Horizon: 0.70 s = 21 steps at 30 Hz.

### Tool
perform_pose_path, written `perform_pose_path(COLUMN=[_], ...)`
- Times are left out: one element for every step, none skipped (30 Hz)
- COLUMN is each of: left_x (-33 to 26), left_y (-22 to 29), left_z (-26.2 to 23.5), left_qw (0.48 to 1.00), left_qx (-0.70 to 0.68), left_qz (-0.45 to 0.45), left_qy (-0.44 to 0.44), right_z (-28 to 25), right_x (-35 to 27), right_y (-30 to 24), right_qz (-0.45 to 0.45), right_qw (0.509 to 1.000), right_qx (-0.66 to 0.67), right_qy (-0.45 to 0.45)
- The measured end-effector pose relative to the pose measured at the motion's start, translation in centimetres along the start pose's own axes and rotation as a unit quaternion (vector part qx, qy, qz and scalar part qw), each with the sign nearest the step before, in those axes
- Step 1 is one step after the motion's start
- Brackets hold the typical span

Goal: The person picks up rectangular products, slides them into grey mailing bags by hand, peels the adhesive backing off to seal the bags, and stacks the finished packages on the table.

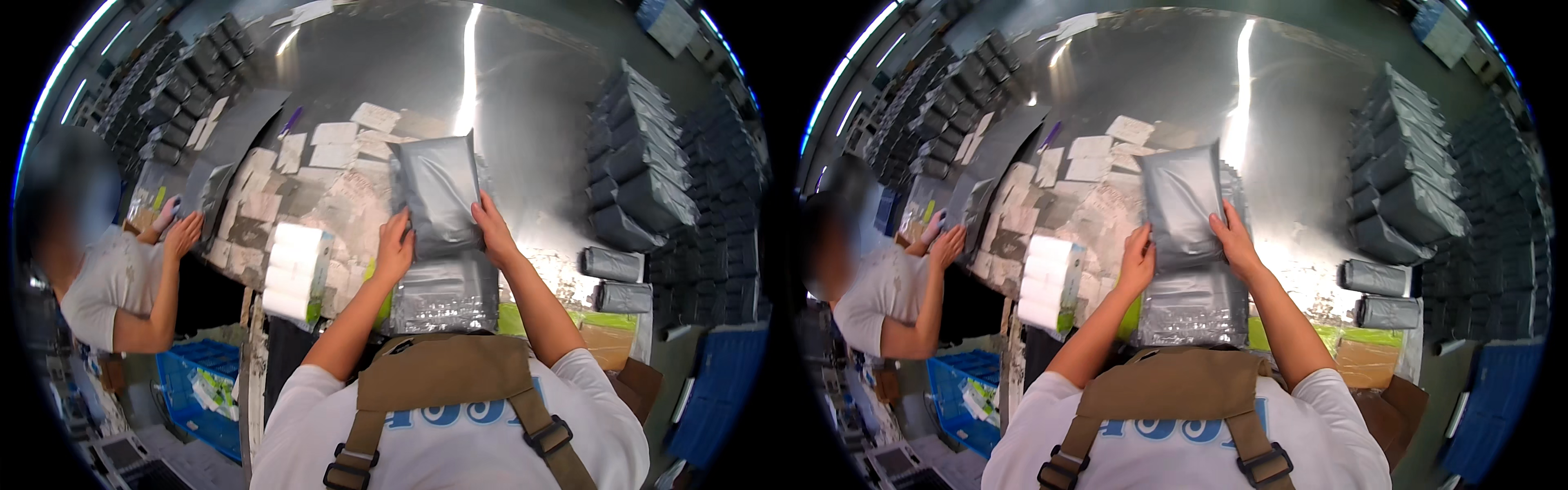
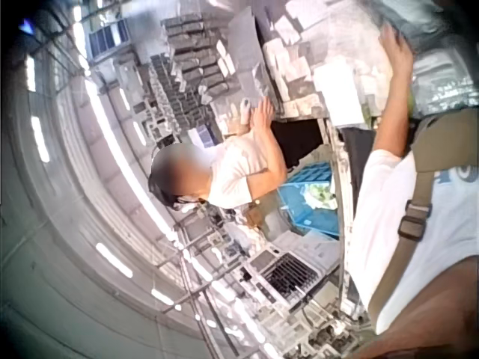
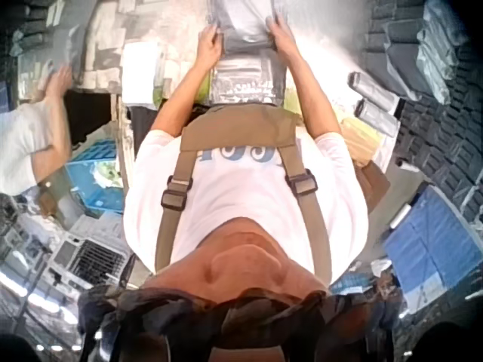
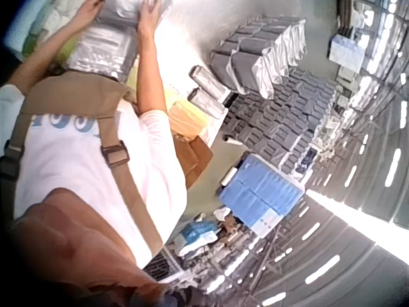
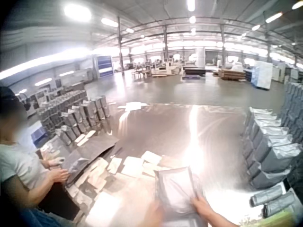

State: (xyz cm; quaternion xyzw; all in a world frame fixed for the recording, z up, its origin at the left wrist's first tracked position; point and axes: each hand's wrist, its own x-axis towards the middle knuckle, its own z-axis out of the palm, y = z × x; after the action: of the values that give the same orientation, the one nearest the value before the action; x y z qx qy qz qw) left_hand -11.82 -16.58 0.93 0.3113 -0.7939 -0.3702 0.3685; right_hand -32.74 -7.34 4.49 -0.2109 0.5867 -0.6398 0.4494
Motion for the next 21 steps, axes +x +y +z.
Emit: perform_pose_path(left_x=[0.0, 0.4, 1.2, 1.5, 1.0, 0.4, -0.3, -2.1, -4.2, -6.7, -10.1, -12.8, -15.8, -19.2, -23.0, -24.0, -24.8, -22.4, -20.5, -18.4, -18.4], left_y=[2.3, 4.6, 7.3, 8.5, 8.1, 7.1, 5.3, 2.1, -0.1, -2.5, -4.7, -5.5, -6.1, -8.4, -11.6, -11.9, -11.9, -9.9, -8.1, -6.4, -7.8], left_z=[-0.6, -1.2, -2.3, -3.6, -4.4, -5.5, -7.5, -10.3, -13.4, -16.6, -19.7, -21.7, -22.7, -23.6, -24.7, -24.0, -23.5, -22.2, -21.6, -20.9, -21.4], left_qw=[0.999, 0.996, 0.992, 0.982, 0.992, 0.997, 0.996, 0.986, 0.955, 0.914, 0.87, 0.824, 0.774, 0.719, 0.71, 0.752, 0.75, 0.739, 0.745, 0.754, 0.759], left_qx=[-0.039, -0.083, -0.075, -0.068, -0.031, 0.006, 0.074, 0.14, 0.249, 0.352, 0.42, 0.477, 0.505, 0.553, 0.523, 0.369, 0.224, -0.058, -0.123, -0.153, -0.143], left_qz=[0.02, 0.039, 0.08, 0.117, 0.089, 0.062, 0.038, 0.0, -0.039, -0.057, -0.11, -0.163, -0.237, -0.289, -0.345, -0.428, -0.506, -0.566, -0.554, -0.542, -0.554], left_qy=[0.001, 0.001, -0.068, -0.131, -0.09, -0.047, 0.021, 0.095, 0.157, 0.194, 0.231, 0.261, 0.301, 0.306, 0.321, 0.339, 0.362, 0.36, 0.352, 0.337, 0.311], right_z=[-0.1, -1.0, -2.9, -4.7, -7.4, -10.6, -13.0, -14.9, -17.2, -19.6, -22.1, -24.6, -27.0, -29.1, -31.0, -32.8, -34.6, -36.0, -36.9, -37.4, -37.5], right_x=[-2.1, -3.7, -4.2, -5.2, -6.3, -7.6, -9.4, -11.3, -12.7, -14.3, -15.6, -16.6, -17.3, -17.5, -16.8, -16.3, -15.6, -15.3, -14.3, -13.5, -12.5], right_y=[-4.1, -6.7, -7.6, -9.0, -9.6, -10.3, -12.0, -13.9, -15.4, -16.6, -17.4, -18.1, -18.4, -18.5, -18.3, -17.9, -17.3, -16.6, -16.3, -16.3, -16.6], right_qz=[0.02, 0.04, 0.049, 0.038, -0.026, -0.092, -0.123, -0.155, -0.171, -0.184, -0.184, -0.183, -0.178, -0.176, -0.183, -0.169, -0.157, -0.141, -0.134, -0.137, -0.144], right_qw=[0.999, 0.996, 0.997, 0.998, 0.997, 0.986, 0.965, 0.934, 0.891, 0.837, 0.788, 0.734, 0.709, 0.683, 0.664, 0.652, 0.643, 0.634, 0.627, 0.618, 0.611], right_qx=[0.025, 0.048, 0.022, 0.013, -0.061, -0.136, -0.23, -0.321, -0.419, -0.514, -0.586, -0.652, -0.68, -0.707, -0.725, -0.738, -0.748, -0.758, -0.765, -0.773, -0.778], right_qy=[-0.033, -0.062, -0.046, -0.056, -0.042, -0.029, -0.013, -0.005, 0.013, 0.035, 0.043, 0.051, 0.053, 0.052, 0.035, 0.04, 0.043, 0.054, 0.055, 0.045, 0.032])
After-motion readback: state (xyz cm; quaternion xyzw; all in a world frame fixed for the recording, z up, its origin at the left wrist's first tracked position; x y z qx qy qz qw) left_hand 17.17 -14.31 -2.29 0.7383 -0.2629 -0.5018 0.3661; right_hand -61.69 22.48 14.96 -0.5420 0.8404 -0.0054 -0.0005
